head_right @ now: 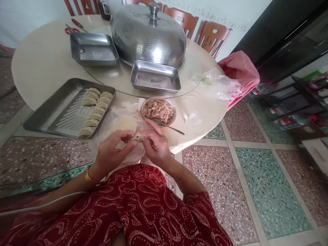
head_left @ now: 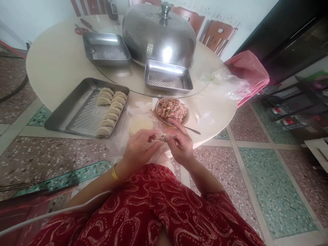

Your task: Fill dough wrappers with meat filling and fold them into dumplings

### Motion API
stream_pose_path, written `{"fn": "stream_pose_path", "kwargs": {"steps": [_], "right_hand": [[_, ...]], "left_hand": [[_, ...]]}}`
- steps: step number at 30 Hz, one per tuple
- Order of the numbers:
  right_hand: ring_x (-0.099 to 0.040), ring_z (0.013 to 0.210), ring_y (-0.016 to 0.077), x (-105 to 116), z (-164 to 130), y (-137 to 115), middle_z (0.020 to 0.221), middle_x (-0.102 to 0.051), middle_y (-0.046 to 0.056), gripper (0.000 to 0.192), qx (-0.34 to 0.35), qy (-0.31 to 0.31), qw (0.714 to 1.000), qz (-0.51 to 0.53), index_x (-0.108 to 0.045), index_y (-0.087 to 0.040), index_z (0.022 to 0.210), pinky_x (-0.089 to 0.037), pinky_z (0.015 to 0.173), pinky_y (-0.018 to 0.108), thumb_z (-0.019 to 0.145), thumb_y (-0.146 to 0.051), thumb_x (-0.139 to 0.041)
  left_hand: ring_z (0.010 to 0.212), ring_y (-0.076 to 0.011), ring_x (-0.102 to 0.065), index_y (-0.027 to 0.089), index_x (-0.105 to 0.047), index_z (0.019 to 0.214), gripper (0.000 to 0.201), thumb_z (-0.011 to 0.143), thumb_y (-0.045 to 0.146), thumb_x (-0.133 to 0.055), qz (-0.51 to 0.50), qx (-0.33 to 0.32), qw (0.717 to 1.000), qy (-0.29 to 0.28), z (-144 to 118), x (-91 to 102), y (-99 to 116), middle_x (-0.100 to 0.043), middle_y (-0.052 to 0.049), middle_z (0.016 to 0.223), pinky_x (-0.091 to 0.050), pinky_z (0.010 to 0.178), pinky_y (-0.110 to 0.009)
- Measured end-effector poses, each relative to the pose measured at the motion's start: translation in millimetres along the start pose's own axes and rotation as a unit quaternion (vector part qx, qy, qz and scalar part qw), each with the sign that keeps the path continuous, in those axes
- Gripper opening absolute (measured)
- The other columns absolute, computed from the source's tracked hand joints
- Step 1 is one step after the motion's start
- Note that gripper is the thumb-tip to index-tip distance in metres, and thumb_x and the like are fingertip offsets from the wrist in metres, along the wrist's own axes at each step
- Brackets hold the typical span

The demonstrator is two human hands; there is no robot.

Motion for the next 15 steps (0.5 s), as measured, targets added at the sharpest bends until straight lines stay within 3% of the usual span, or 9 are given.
{"fn": "stream_pose_path", "kwargs": {"steps": [6,15], "right_hand": [[-0.055,0.133,0.0226,-1.9,-0.5,-0.7,0.108,-0.072,0.004,0.021,0.027,-0.001,1.000,-0.013,-0.065,-0.025,0.106,-0.059,0.100,0.041,0.093,-0.011,-0.056],[-0.056,0.132,0.0209,-4.6,2.6,-3.6,0.100,-0.073,0.003,0.019,0.015,-0.004,1.000,-0.010,-0.066,-0.025,0.102,-0.059,0.100,0.042,0.093,-0.011,-0.055]], "left_hand": [[0.074,-0.0116,-0.060,0.016,-0.062,0.096,0.007,0.090,0.016,-0.064,0.010,-0.045,0.999,0.020,3.1,-1.8,0.0,-0.065,-0.003,0.082,-0.052,0.067,-0.022],[0.078,-0.0163,-0.060,0.016,-0.062,0.094,0.008,0.087,0.012,-0.063,0.081,-0.088,0.991,0.056,2.3,-1.8,-0.1,-0.066,-0.005,0.084,-0.051,0.072,-0.029]]}}
Point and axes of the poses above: each hand's wrist, its own z-axis towards the middle knuckle, its own x-axis out of the back of the hand, y = z × x, the point moved 1 cm from there along z, towards the middle knuckle
